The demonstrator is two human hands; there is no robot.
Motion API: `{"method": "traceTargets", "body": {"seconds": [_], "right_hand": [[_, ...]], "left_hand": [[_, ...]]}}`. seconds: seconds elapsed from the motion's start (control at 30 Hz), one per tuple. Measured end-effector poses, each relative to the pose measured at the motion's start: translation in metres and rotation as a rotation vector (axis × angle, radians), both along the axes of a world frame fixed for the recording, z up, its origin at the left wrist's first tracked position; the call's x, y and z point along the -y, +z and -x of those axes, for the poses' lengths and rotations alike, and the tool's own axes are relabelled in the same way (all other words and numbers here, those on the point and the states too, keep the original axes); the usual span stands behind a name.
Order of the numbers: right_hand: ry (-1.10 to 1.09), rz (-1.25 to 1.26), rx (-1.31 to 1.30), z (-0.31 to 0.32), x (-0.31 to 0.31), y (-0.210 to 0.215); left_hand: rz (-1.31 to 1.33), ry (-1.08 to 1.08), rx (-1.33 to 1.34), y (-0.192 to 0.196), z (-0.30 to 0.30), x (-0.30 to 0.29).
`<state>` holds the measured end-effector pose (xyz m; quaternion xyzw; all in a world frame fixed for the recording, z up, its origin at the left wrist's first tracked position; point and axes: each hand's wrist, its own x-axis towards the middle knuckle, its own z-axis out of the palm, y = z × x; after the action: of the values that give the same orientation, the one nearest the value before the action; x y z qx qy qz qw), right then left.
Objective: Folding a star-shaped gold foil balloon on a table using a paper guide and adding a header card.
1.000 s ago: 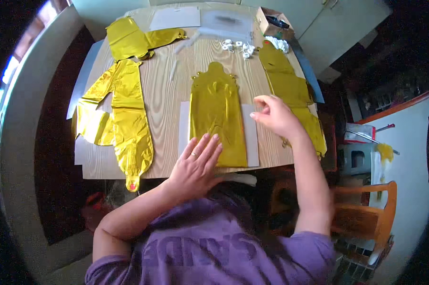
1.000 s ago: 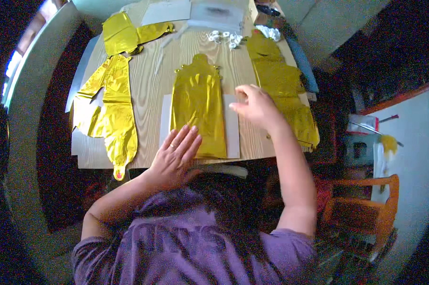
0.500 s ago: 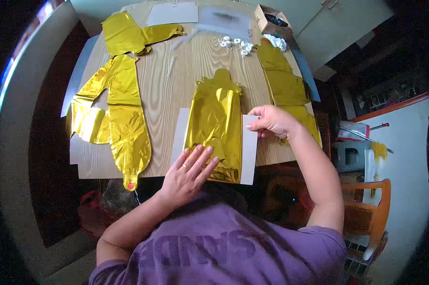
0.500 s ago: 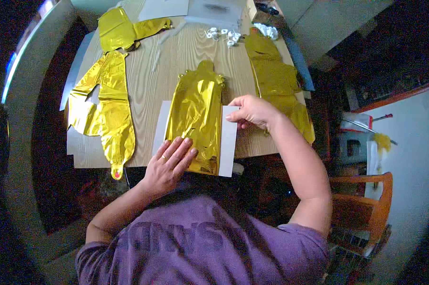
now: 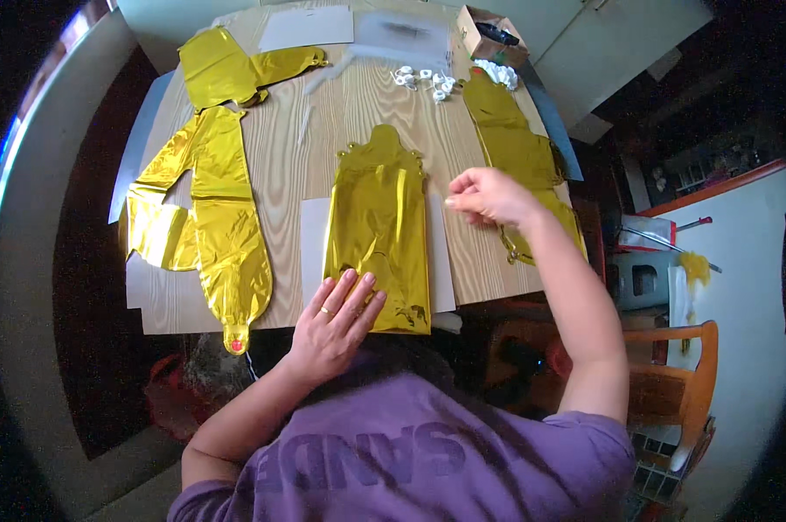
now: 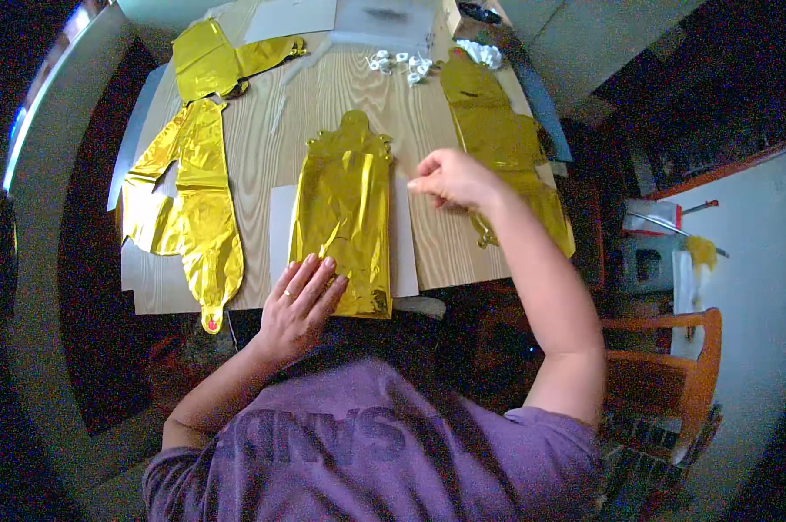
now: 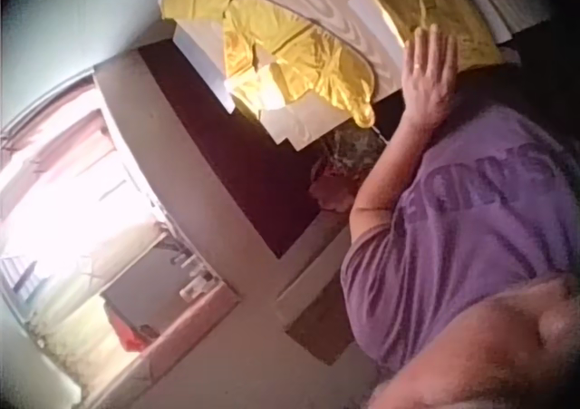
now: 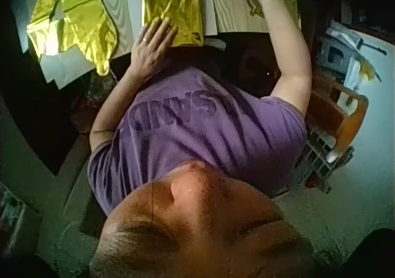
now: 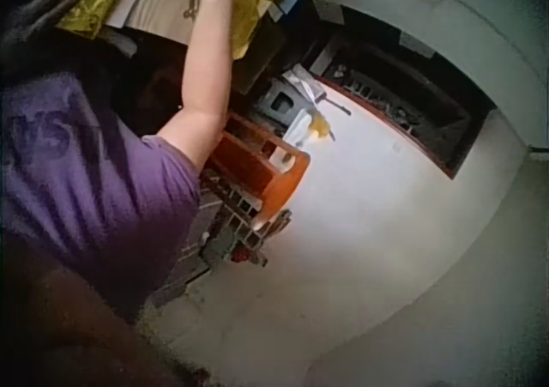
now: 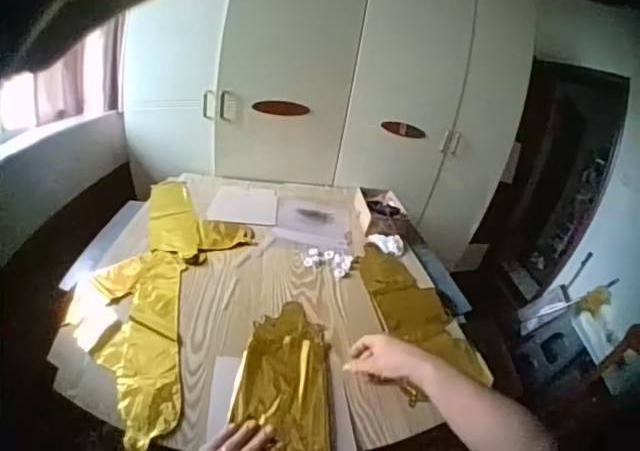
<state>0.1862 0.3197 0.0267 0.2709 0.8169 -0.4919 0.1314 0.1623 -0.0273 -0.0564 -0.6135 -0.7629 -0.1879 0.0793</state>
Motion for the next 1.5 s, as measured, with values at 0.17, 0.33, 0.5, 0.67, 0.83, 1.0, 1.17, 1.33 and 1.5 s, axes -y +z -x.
{"method": "traceTargets", "body": {"seconds": [0.17, 0.33, 0.5, 0.67, 0.83, 1.0, 1.17, 1.33, 1.5], "right_hand": [[0.077, -0.12, 0.033, 0.005, 0.017, -0.022], [0.251, -0.256, 0.281, -0.043, 0.041, 0.018], [0.032, 0.294, 0.226, -0.101, 0.072, -0.008], [-0.33, 0.461, -0.105, -0.096, 0.08, -0.016], [-0.63, 0.213, -0.331, -0.086, 0.02, -0.02], [-0.534, 0.17, -0.137, -0.114, 0.035, -0.024], [-0.333, 0.329, -0.08, -0.112, 0.091, -0.023], [-0.152, 0.14, 0.03, -0.108, 0.1, -0.018], [0.017, -0.973, -0.335, -0.127, 0.125, 0.0]], "left_hand": [[0.006, -0.025, -0.007, -0.002, 0.002, -0.001], [-0.034, -0.009, 0.014, -0.005, 0.001, 0.001], [-0.056, -0.037, 0.043, -0.004, 0.001, 0.002], [-0.119, -0.022, 0.004, 0.001, 0.002, 0.003], [-0.23, 0.123, -0.014, 0.01, 0.012, 0.001], [-0.387, 0.266, 0.233, 0.018, 0.018, 0.003], [-0.263, 0.221, -0.021, 0.037, 0.016, -0.012], [0.058, 0.038, -0.028, 0.021, 0.002, -0.017], [0.07, -0.074, 0.228, 0.037, 0.011, -0.013]]}}
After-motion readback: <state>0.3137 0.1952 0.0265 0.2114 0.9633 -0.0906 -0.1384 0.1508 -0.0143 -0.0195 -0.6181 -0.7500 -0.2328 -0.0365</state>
